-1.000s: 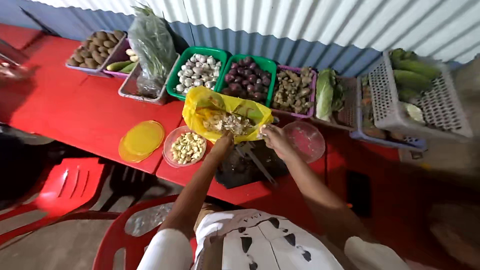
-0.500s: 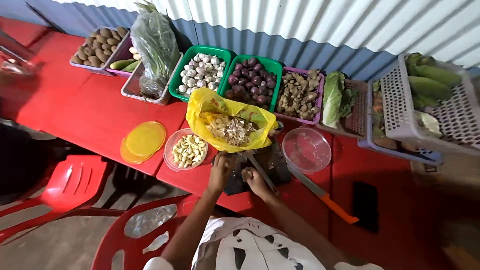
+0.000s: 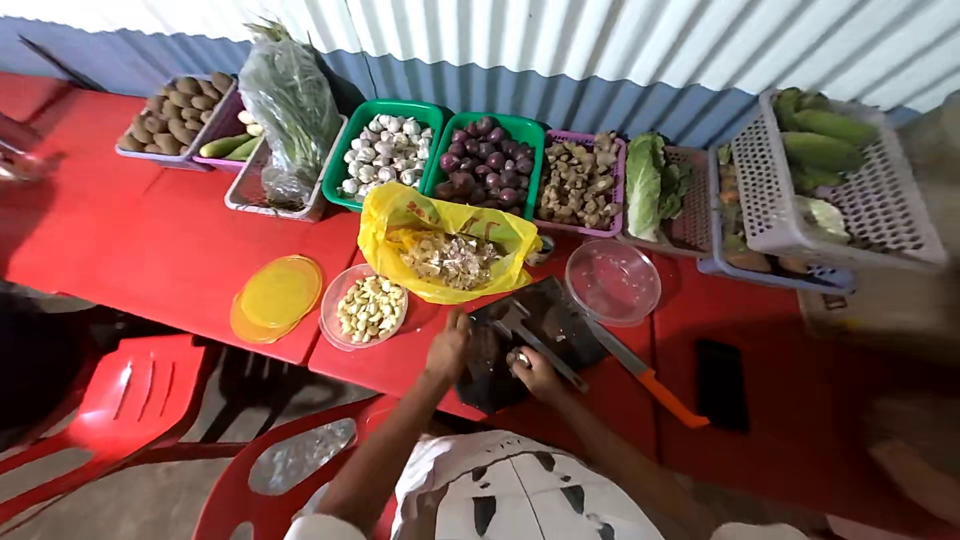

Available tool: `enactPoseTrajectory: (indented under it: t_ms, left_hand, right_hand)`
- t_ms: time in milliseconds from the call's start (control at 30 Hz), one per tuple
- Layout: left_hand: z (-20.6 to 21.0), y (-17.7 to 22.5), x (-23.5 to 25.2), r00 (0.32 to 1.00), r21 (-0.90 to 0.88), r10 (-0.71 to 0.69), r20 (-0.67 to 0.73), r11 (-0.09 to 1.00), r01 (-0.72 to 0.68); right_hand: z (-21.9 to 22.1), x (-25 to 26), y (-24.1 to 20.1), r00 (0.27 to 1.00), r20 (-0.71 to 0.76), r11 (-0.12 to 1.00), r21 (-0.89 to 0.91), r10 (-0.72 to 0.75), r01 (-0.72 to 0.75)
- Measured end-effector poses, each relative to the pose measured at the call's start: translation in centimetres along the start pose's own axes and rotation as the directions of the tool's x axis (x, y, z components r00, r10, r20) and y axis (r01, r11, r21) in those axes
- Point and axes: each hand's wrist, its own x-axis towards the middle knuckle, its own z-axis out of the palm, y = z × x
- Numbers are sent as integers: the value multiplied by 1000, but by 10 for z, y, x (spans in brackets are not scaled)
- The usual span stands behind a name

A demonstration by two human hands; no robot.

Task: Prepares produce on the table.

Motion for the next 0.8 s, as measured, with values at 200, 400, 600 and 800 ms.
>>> enactPoseTrajectory:
  t_ms: [200, 400, 600, 800]
  left_hand:
    - [-12, -7, 49, 986, 252, 27, 166, 965, -69]
    - [20, 20, -15, 963, 74, 153, 224, 982, -173]
    - [-32, 30, -34, 989, -135, 145, -34, 980, -148]
    - [-69, -2, 30, 992, -688, -96, -78, 726, 16]
  right_hand:
    - [-6, -8, 2, 998, 38, 999, -3, 42, -42]
    - [-16, -29, 8, 999, 26, 996, 82, -32, 30]
    - [-39, -43, -103, 965, -170, 937, 256, -200, 239]
    - [-23, 49, -159, 997, -10, 962, 261, -79, 79]
